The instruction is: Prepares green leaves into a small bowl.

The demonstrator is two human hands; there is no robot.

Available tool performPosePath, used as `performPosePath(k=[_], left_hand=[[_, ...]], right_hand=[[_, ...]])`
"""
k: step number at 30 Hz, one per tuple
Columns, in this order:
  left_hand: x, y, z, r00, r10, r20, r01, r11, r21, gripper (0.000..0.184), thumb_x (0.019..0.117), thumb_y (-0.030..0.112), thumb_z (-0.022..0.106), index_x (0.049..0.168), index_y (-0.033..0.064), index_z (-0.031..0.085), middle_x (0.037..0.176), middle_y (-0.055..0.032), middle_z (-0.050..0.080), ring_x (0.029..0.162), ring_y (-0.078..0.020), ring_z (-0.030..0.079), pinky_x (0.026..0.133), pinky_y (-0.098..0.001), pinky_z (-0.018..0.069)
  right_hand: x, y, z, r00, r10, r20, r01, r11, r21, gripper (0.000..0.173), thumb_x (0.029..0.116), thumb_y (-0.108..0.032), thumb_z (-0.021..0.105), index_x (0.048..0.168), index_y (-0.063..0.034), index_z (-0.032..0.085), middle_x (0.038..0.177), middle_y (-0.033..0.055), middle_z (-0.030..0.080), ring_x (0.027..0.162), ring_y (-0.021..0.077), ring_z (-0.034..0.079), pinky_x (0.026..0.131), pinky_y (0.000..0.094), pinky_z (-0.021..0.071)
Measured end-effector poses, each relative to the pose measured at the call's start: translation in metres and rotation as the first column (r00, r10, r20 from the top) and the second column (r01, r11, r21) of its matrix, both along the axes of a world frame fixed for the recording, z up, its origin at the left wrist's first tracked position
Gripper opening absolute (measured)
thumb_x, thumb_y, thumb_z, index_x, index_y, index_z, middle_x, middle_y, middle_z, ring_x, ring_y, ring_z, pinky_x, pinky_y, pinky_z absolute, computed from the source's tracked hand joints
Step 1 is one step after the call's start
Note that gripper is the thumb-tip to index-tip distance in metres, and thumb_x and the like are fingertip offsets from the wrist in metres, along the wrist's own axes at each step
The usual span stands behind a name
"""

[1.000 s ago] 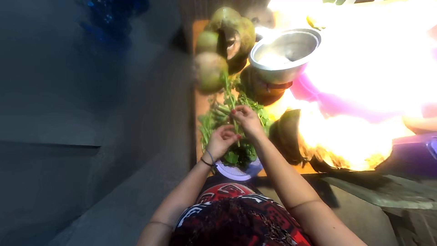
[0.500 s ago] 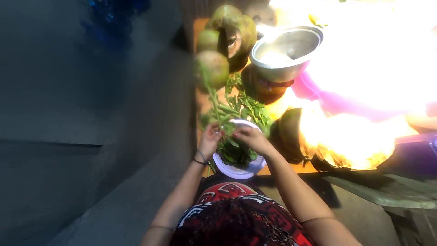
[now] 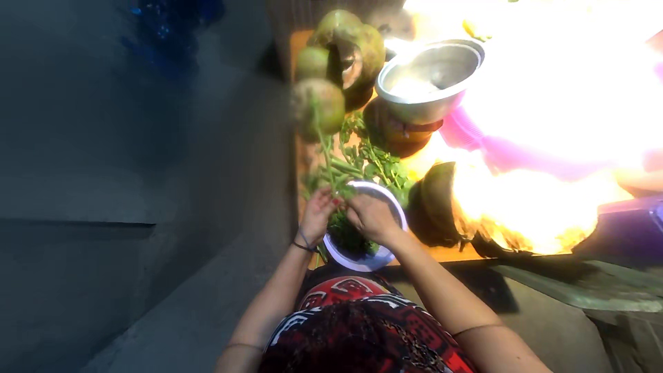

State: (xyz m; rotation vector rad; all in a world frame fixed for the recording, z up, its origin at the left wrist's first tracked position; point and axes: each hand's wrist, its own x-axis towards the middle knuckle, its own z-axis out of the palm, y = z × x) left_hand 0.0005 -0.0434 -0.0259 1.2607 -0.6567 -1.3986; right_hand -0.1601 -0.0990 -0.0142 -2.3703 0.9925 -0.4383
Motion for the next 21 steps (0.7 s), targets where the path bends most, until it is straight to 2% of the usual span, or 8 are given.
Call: performPosePath(k=[2,4,6,9,12,15,17,21], left_hand=[[0.001,0.001,-0.001,0.995,0.011,-0.097,-0.011,1.0,-0.001,0.031,0.1014,0.001,0.053,0.131,0.0093,0.049,0.099,-0.0002,0.069,0.084,-0.0058,0.067,0.076,-0.023,0.0559],[0.001,0.001,0.001,0.987,0.019,-0.16,-0.02,1.0,-0.002,0.031,0.1007,-0.001,0.053,0.13,0.0097,0.05,0.098,0.0002,0.069,0.083,-0.0055,0.066,0.077,-0.023,0.0561],[0.001,0.001,0.003,0.982,0.026,-0.185,-0.028,1.0,-0.012,0.033,0.0993,-0.003,0.053,0.129,0.0094,0.051,0.095,0.0011,0.068,0.081,-0.0055,0.066,0.078,-0.0233,0.0564],[0.0,0.002,0.005,0.978,0.004,-0.211,-0.008,1.0,-0.015,0.034,0.0988,-0.002,0.053,0.131,0.0089,0.052,0.094,0.0013,0.069,0.08,-0.0057,0.066,0.077,-0.0226,0.0563],[0.002,0.003,0.002,0.954,0.004,-0.299,-0.012,1.0,-0.028,0.03,0.1008,-0.002,0.047,0.128,0.0074,0.056,0.095,-0.001,0.069,0.081,-0.0081,0.066,0.078,-0.0246,0.0569],[0.005,0.004,0.003,0.926,0.007,-0.378,-0.007,1.0,0.0,0.029,0.1023,0.001,0.04,0.125,0.0069,0.058,0.094,-0.002,0.067,0.081,-0.0089,0.066,0.079,-0.0255,0.057],[0.007,0.003,0.005,0.917,0.004,-0.399,0.005,1.0,0.024,0.029,0.1034,0.003,0.039,0.123,0.007,0.059,0.094,-0.0019,0.067,0.08,-0.009,0.066,0.078,-0.0254,0.0572],[0.007,0.004,0.004,0.936,-0.054,-0.349,0.069,0.997,0.029,0.027,0.1024,0.002,0.042,0.122,0.0072,0.06,0.093,-0.0014,0.068,0.078,-0.0082,0.065,0.075,-0.0236,0.057]], right_hand=[[0.002,0.001,-0.002,0.995,-0.024,0.101,0.019,0.999,0.05,0.023,0.0978,-0.013,0.056,0.095,0.0028,0.072,0.086,0.0186,0.072,0.085,0.0362,0.073,0.071,0.0557,0.0577],[0.004,0.001,-0.004,0.97,-0.12,0.211,0.053,0.953,0.299,0.023,0.0986,-0.014,0.056,0.093,0.0015,0.072,0.077,0.0121,0.066,0.073,0.0244,0.066,0.067,0.0467,0.0531],[0.009,0.002,-0.006,0.886,-0.342,0.312,0.077,0.774,0.628,0.022,0.1008,-0.011,0.052,0.091,-0.0035,0.071,0.072,-0.0001,0.062,0.064,0.0064,0.056,0.062,0.0275,0.0487],[0.013,-0.002,-0.012,0.679,-0.64,0.361,0.012,0.501,0.865,0.032,0.103,-0.016,0.039,0.08,-0.0136,0.062,0.067,-0.007,0.058,0.057,0.0028,0.052,0.054,0.022,0.0479],[-0.004,-0.011,-0.008,0.85,-0.478,0.221,0.157,0.631,0.76,0.034,0.105,-0.016,0.04,0.089,-0.0078,0.07,0.078,0.0006,0.065,0.068,0.0098,0.059,0.064,0.0304,0.0516],[-0.022,-0.018,-0.013,0.985,-0.163,-0.063,0.17,0.82,0.546,0.036,0.108,-0.021,0.05,0.135,-0.0035,0.065,0.133,0.0204,0.063,0.122,0.0344,0.062,0.104,0.0572,0.0484],[-0.025,-0.02,-0.021,0.968,-0.241,0.073,0.168,0.833,0.528,0.042,0.1058,-0.015,0.051,0.146,-0.0041,0.055,0.148,0.0209,0.053,0.132,0.0327,0.056,0.109,0.052,0.0473],[-0.013,-0.02,-0.012,0.785,-0.347,0.513,-0.013,0.819,0.573,0.047,0.097,-0.009,0.056,0.143,-0.002,0.055,0.144,0.0133,0.057,0.121,0.0172,0.064,0.101,0.0347,0.0554]])
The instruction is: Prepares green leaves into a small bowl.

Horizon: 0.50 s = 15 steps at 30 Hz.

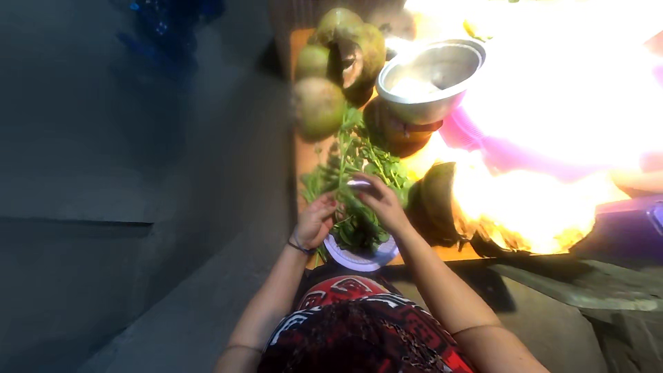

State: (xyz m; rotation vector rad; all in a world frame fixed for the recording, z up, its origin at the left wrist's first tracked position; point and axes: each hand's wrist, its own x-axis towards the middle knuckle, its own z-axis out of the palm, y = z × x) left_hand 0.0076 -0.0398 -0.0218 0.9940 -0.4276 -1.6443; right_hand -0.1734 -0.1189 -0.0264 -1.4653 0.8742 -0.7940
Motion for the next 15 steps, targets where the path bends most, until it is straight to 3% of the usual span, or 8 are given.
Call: performPosePath(k=[3,7,11,15], left_hand=[[-0.003,0.001,0.0,0.988,-0.054,0.145,0.059,0.998,-0.034,0.024,0.1012,0.002,0.05,0.123,0.0066,0.06,0.091,-0.0009,0.069,0.075,-0.0065,0.064,0.071,-0.0215,0.0557],[-0.004,0.003,0.004,0.949,-0.052,0.31,0.065,0.997,-0.031,0.025,0.1,-0.001,0.055,0.124,0.0045,0.058,0.092,-0.0004,0.069,0.076,-0.006,0.065,0.07,-0.0214,0.0557],[-0.003,0.003,0.006,0.897,-0.027,0.441,0.044,0.999,-0.029,0.032,0.097,-0.003,0.061,0.128,0.0026,0.056,0.096,-0.0021,0.069,0.077,-0.0072,0.065,0.072,-0.023,0.0562],[-0.004,0.004,0.011,0.865,-0.024,0.502,0.047,0.998,-0.032,0.035,0.0951,-0.005,0.064,0.128,0.0016,0.055,0.095,-0.0032,0.069,0.077,-0.0074,0.066,0.072,-0.0235,0.0573]], right_hand=[[0.009,0.003,0.005,0.998,0.0,0.059,0.006,0.996,-0.089,0.037,0.0952,-0.006,0.067,0.131,0.0024,0.063,0.129,0.0131,0.064,0.11,0.0139,0.067,0.096,0.0303,0.0582],[0.007,0.005,-0.001,0.994,-0.013,-0.109,-0.032,0.917,-0.397,0.02,0.0959,-0.007,0.066,0.112,0.0006,0.075,0.104,0.012,0.071,0.094,0.0116,0.069,0.089,0.0261,0.0581],[0.011,0.013,-0.001,0.941,-0.148,-0.303,-0.096,0.743,-0.662,0.018,0.0945,-0.008,0.067,0.107,-0.0008,0.077,0.096,0.0174,0.072,0.09,0.0295,0.071,0.083,0.0411,0.0596],[0.013,0.012,-0.002,0.895,-0.182,-0.408,-0.221,0.614,-0.758,0.022,0.0974,-0.013,0.062,0.111,-0.0019,0.076,0.092,0.017,0.071,0.087,0.0344,0.072,0.077,0.0465,0.0599]])
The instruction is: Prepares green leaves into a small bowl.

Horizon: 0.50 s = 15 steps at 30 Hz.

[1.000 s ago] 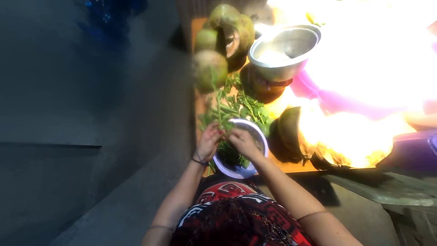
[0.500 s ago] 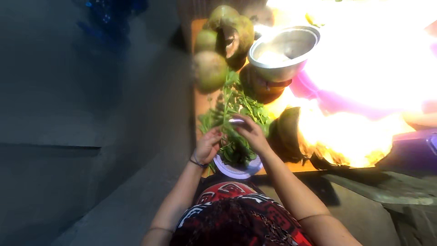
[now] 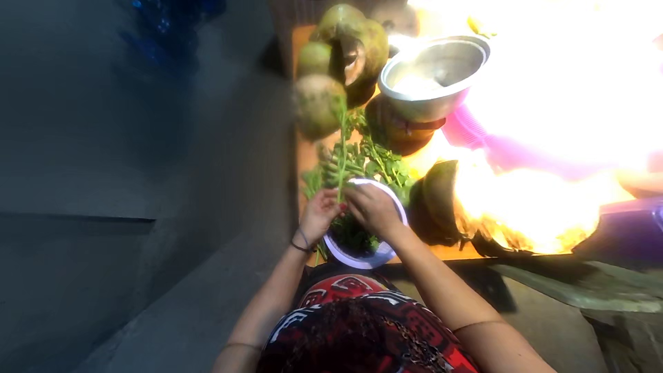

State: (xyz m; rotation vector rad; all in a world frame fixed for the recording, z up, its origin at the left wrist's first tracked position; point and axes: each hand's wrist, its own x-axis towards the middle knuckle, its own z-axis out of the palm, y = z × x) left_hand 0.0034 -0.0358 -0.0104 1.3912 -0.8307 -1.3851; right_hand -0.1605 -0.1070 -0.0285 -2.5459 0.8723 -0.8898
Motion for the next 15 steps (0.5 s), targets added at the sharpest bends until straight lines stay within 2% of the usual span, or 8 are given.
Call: performPosePath(k=[3,5,6,8,9,11,13,15], left_hand=[[0.0002,0.0004,0.0005,1.0,0.001,0.023,-0.001,1.0,0.016,0.035,0.0949,-0.004,0.065,0.129,0.0012,0.055,0.095,-0.0036,0.069,0.077,-0.0075,0.066,0.071,-0.0239,0.0572],[-0.0009,0.0006,0.0002,1.0,0.005,0.024,-0.005,0.999,0.038,0.037,0.0949,-0.004,0.065,0.13,0.001,0.055,0.097,-0.005,0.07,0.076,-0.0079,0.067,0.07,-0.0244,0.0577],[-0.0014,0.0009,-0.0002,1.0,-0.002,0.009,0.002,0.999,0.038,0.036,0.0954,-0.004,0.064,0.13,0.0009,0.055,0.098,-0.0049,0.07,0.076,-0.0078,0.067,0.07,-0.0243,0.058],[-0.0032,0.0021,-0.0001,1.0,-0.018,-0.004,0.018,1.0,0.014,0.033,0.0962,-0.003,0.063,0.128,0.0013,0.056,0.096,-0.0035,0.07,0.074,-0.0063,0.065,0.068,-0.0223,0.0563],[-0.0041,0.0026,-0.0003,1.0,-0.024,-0.006,0.024,1.0,-0.009,0.032,0.0962,-0.004,0.062,0.127,0.0012,0.057,0.096,-0.0027,0.07,0.073,-0.0058,0.065,0.068,-0.0217,0.0561],[-0.0045,0.003,-0.0021,0.999,-0.033,-0.03,0.032,0.998,-0.05,0.032,0.0962,-0.005,0.061,0.127,0.001,0.056,0.097,-0.0029,0.07,0.076,-0.0072,0.067,0.071,-0.0229,0.0582],[-0.0048,0.0044,-0.0044,0.993,-0.018,-0.118,0.011,0.998,-0.06,0.031,0.0965,-0.005,0.059,0.127,0.0027,0.058,0.096,-0.0026,0.07,0.078,-0.0083,0.068,0.072,-0.0238,0.0585],[-0.0051,0.0061,-0.0054,0.965,-0.006,-0.261,-0.007,0.999,-0.051,0.028,0.097,-0.002,0.057,0.124,0.0066,0.059,0.093,-0.0009,0.071,0.077,-0.008,0.067,0.072,-0.0236,0.0578]], right_hand=[[-0.004,-0.004,0.002,0.995,0.062,-0.079,-0.063,0.998,-0.023,0.018,0.0966,-0.014,0.064,0.104,-0.0009,0.075,0.094,0.0174,0.072,0.091,0.036,0.072,0.08,0.049,0.0599],[-0.0067,-0.0074,-0.0002,0.993,0.102,-0.066,-0.104,0.994,-0.033,0.018,0.0948,-0.016,0.062,0.095,-0.0017,0.073,0.093,0.0159,0.072,0.092,0.0358,0.071,0.078,0.0499,0.0584],[-0.0071,-0.0078,-0.0002,0.993,0.113,-0.037,-0.113,0.994,0.006,0.019,0.0941,-0.016,0.06,0.092,-0.0019,0.073,0.091,0.0151,0.072,0.091,0.0348,0.071,0.078,0.0495,0.0572],[-0.0061,-0.0047,0.002,0.993,0.078,0.091,-0.097,0.968,0.23,0.018,0.091,-0.012,0.06,0.087,0.0003,0.073,0.089,0.0142,0.072,0.09,0.029,0.07,0.08,0.0448,0.056],[-0.0052,-0.0023,0.0031,0.984,0.01,0.18,-0.082,0.914,0.397,0.016,0.0902,-0.008,0.06,0.087,0.0015,0.073,0.089,0.0125,0.071,0.088,0.0225,0.069,0.08,0.0397,0.0557],[-0.0037,-0.0004,0.0046,0.925,-0.225,0.306,-0.075,0.681,0.729,0.015,0.0935,-0.004,0.058,0.089,-0.0021,0.072,0.085,0.0006,0.069,0.08,0.0045,0.064,0.076,0.0259,0.055],[-0.0019,-0.0021,0.0035,0.847,-0.406,0.343,-0.104,0.506,0.856,0.021,0.0963,-0.004,0.052,0.088,-0.0068,0.072,0.081,-0.0048,0.068,0.075,0.0014,0.061,0.073,0.0241,0.0539],[-0.0014,-0.003,0.0039,0.795,-0.492,0.354,-0.12,0.445,0.888,0.023,0.102,-0.007,0.051,0.093,-0.0078,0.072,0.086,-0.0057,0.068,0.076,0.0006,0.06,0.071,0.0209,0.052]])
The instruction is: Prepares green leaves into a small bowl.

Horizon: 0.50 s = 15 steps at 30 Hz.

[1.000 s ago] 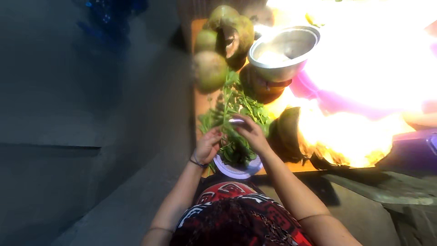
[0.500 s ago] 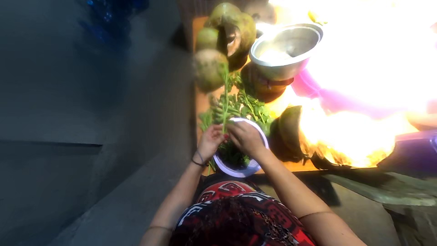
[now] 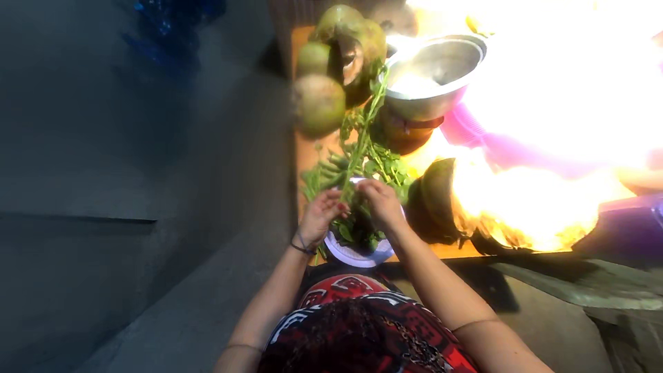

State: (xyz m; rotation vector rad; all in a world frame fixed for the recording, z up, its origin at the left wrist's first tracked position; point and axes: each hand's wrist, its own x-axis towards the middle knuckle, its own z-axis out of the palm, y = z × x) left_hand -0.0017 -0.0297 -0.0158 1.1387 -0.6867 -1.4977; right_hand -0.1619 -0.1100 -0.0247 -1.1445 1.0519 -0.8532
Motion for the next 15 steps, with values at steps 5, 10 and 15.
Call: performPosePath(k=[5,10,15], left_hand=[[0.0,0.0,-0.004,0.987,-0.026,-0.159,0.023,1.0,-0.018,0.028,0.0987,-0.002,0.054,0.124,0.0096,0.059,0.091,-0.0013,0.071,0.074,-0.0072,0.066,0.068,-0.0214,0.0571],[-0.001,-0.001,-0.003,0.998,-0.039,-0.04,0.038,0.999,-0.018,0.035,0.0972,-0.005,0.055,0.129,0.008,0.055,0.087,-0.0029,0.071,0.069,-0.0069,0.066,0.065,-0.0205,0.0565],[-0.002,0.001,-0.003,0.993,-0.033,0.109,0.035,0.999,-0.022,0.036,0.0969,-0.007,0.059,0.13,0.006,0.053,0.084,-0.0004,0.07,0.069,-0.006,0.066,0.067,-0.0211,0.0571]], right_hand=[[-0.007,0.003,-0.001,0.978,0.159,0.137,-0.175,0.978,0.113,0.032,0.1018,-0.013,0.043,0.121,-0.0064,0.067,0.111,0.0007,0.071,0.093,0.0062,0.066,0.08,0.0274,0.057],[-0.011,0.007,0.013,0.972,0.235,-0.016,-0.234,0.971,0.041,0.017,0.0965,-0.001,0.066,0.113,-0.0008,0.072,0.1,0.0021,0.074,0.086,0.0047,0.069,0.082,0.024,0.0592],[-0.019,0.009,0.014,0.901,0.262,-0.346,-0.376,0.87,-0.319,0.011,0.0949,-0.008,0.07,0.101,-0.0033,0.078,0.095,0.005,0.073,0.086,0.007,0.068,0.082,0.026,0.0578]])
